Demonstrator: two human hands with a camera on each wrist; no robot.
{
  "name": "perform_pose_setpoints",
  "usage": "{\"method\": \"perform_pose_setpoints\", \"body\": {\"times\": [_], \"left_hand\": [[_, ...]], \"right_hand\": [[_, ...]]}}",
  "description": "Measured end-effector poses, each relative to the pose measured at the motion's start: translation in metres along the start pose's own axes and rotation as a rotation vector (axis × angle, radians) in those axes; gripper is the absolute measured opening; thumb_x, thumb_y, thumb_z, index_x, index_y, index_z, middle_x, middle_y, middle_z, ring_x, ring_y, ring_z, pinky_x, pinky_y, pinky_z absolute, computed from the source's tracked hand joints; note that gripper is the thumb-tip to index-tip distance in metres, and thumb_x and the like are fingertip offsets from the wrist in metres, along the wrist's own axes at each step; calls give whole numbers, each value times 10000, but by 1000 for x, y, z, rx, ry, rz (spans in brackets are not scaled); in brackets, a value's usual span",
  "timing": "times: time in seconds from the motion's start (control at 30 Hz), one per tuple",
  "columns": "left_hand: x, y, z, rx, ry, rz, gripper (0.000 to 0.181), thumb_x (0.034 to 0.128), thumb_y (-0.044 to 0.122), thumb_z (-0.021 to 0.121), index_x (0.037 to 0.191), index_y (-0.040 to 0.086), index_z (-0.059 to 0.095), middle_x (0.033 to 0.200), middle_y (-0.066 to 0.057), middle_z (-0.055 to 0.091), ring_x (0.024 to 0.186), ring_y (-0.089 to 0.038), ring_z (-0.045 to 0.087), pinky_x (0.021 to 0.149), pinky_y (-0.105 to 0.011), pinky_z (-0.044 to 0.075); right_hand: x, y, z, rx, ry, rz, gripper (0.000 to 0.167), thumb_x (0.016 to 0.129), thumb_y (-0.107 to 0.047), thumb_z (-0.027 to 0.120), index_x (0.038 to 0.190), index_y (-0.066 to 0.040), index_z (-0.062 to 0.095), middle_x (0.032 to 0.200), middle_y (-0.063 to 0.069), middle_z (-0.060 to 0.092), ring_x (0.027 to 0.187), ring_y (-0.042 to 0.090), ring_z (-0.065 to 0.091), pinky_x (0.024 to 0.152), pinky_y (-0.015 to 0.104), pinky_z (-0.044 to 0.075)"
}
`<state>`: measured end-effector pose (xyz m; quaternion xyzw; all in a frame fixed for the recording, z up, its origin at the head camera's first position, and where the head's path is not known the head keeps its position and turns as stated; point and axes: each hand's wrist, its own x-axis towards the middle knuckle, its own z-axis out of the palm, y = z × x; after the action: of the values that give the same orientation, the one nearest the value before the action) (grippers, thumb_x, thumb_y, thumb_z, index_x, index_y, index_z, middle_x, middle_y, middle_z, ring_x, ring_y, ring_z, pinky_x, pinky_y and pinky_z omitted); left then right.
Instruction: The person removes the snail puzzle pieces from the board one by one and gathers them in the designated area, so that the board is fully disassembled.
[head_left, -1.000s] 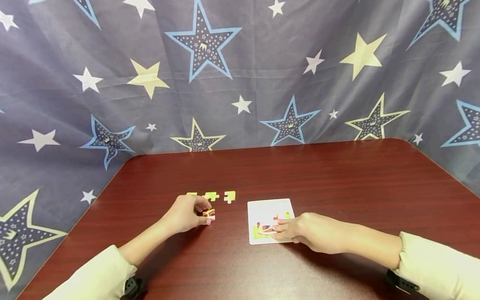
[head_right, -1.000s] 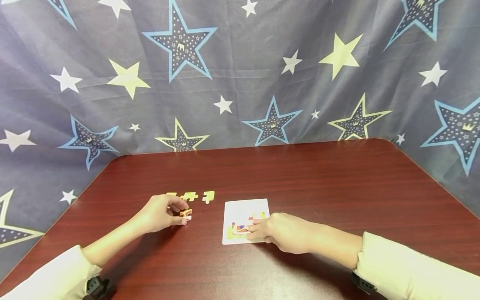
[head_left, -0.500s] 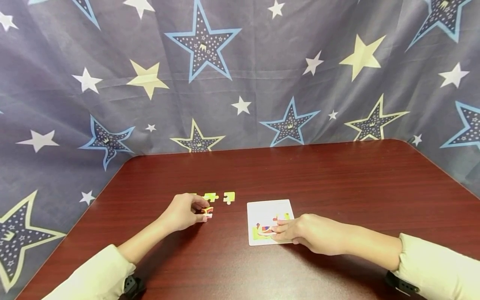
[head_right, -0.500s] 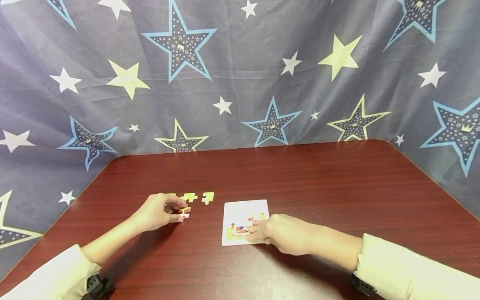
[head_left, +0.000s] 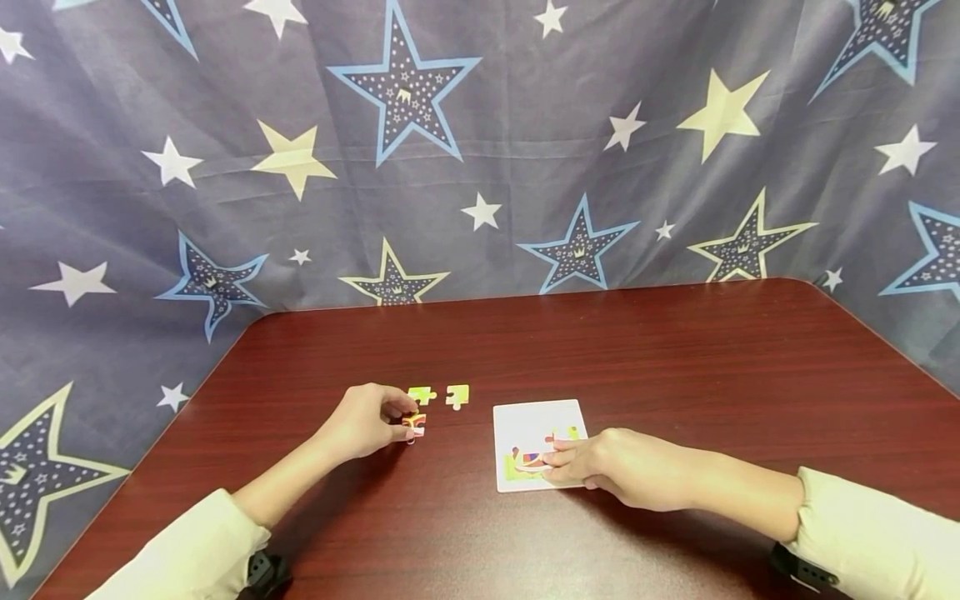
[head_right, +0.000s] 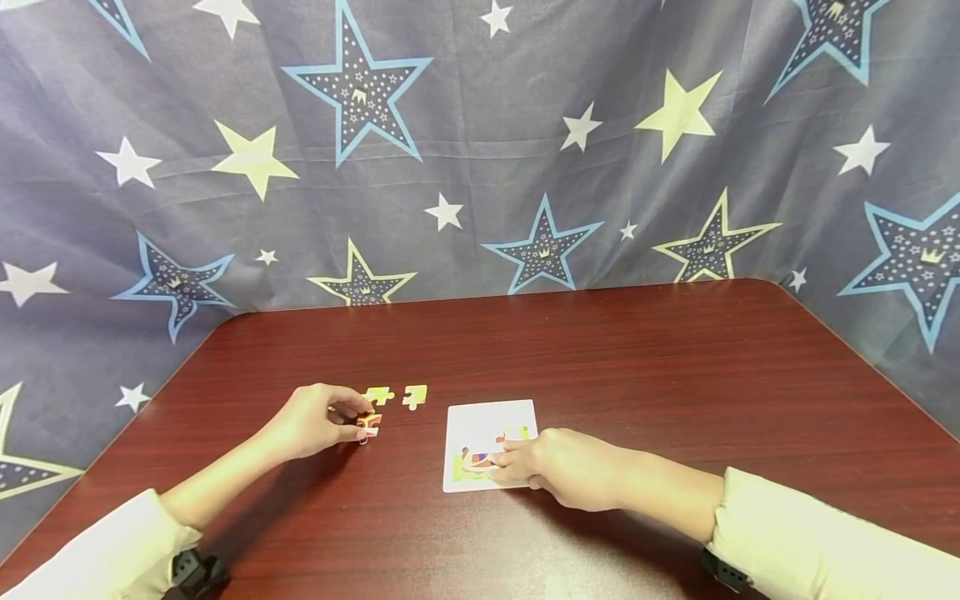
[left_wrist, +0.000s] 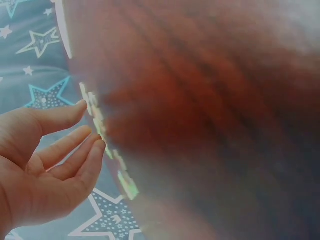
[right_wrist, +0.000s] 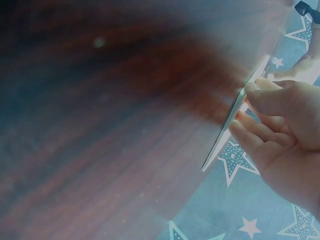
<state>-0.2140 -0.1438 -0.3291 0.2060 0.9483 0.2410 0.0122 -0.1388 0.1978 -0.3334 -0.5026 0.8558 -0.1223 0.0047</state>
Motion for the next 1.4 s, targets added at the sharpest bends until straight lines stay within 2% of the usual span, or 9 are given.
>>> {"method": "perform_pose_setpoints", "body": {"times": [0.17, 0.3, 0.47, 0.53, 0.67, 0.9, 1.0, 1.17, 1.4], "left_hand": [[5, 12, -3, -9, 2, 4, 250, 750, 118, 789, 986, 63, 732, 927, -80, 745, 874, -211, 686, 785, -365, 546], [12, 27, 1, -54, -16, 20, 258, 758, 122, 785, 1001, 64, 724, 941, -93, 742, 837, -209, 695, 734, -326, 546], [22, 49, 15, -83, -66, 79, 275, 769, 125, 778, 1022, 44, 707, 959, -100, 741, 854, -207, 702, 742, -305, 557], [26, 58, 21, -81, -92, 130, 279, 776, 125, 771, 1031, 33, 703, 972, -101, 741, 924, -225, 692, 796, -318, 558], [34, 80, 36, -92, -145, 190, 261, 785, 117, 760, 1028, 40, 705, 972, -90, 740, 919, -207, 687, 781, -273, 551], [42, 112, 58, -71, -221, 209, 296, 765, 116, 774, 1049, 57, 714, 996, -63, 748, 954, -181, 680, 832, -278, 533], [43, 120, 64, -67, -242, 238, 290, 774, 86, 759, 1059, 48, 717, 1019, -70, 749, 978, -187, 684, 855, -286, 538], [45, 126, 71, -79, -241, 295, 219, 807, 23, 693, 1020, 43, 737, 998, -67, 757, 994, -195, 694, 854, -269, 545], [50, 128, 76, -119, -220, 333, 232, 749, -103, 629, 914, 19, 737, 881, -85, 750, 773, -131, 652, 677, -146, 495]], "right_hand": [[-1, -1, 0, 6, 7, 4, 427, 839, 61, 638, 1222, -126, 669, 1266, 45, 656, 1208, 202, 610, 959, 357, 521], [-1, 0, 1, 8, 11, 4, 404, 850, 45, 635, 1214, -127, 675, 1258, 43, 662, 1196, 178, 618, 952, 350, 525], [-1, 1, 2, 8, 9, 2, 407, 851, 40, 636, 1218, -133, 672, 1260, 39, 660, 1195, 171, 618, 951, 347, 526], [-1, 1, 2, 7, 8, -2, 417, 845, 46, 639, 1219, -135, 672, 1261, 39, 659, 1197, 173, 617, 953, 347, 526], [-1, 1, 3, -7, 12, -18, 423, 835, 46, 647, 1216, -137, 675, 1255, 38, 664, 1186, 162, 624, 945, 340, 530], [-1, 1, 3, 0, 30, -28, 399, 854, 19, 647, 1220, -139, 672, 1253, 39, 665, 1175, 137, 630, 925, 319, 538], [0, 1, 3, 7, 38, -36, 400, 854, 21, 645, 1222, -131, 670, 1253, 53, 662, 1182, 147, 626, 936, 325, 533], [0, 1, 3, 0, 52, -49, 389, 860, 13, 638, 1222, -126, 669, 1244, 57, 665, 1183, 159, 626, 940, 330, 531], [0, 0, 2, 8, 35, -12, 376, 870, 5, 632, 1217, -134, 673, 1243, 40, 667, 1194, 151, 618, 955, 335, 523]]}}
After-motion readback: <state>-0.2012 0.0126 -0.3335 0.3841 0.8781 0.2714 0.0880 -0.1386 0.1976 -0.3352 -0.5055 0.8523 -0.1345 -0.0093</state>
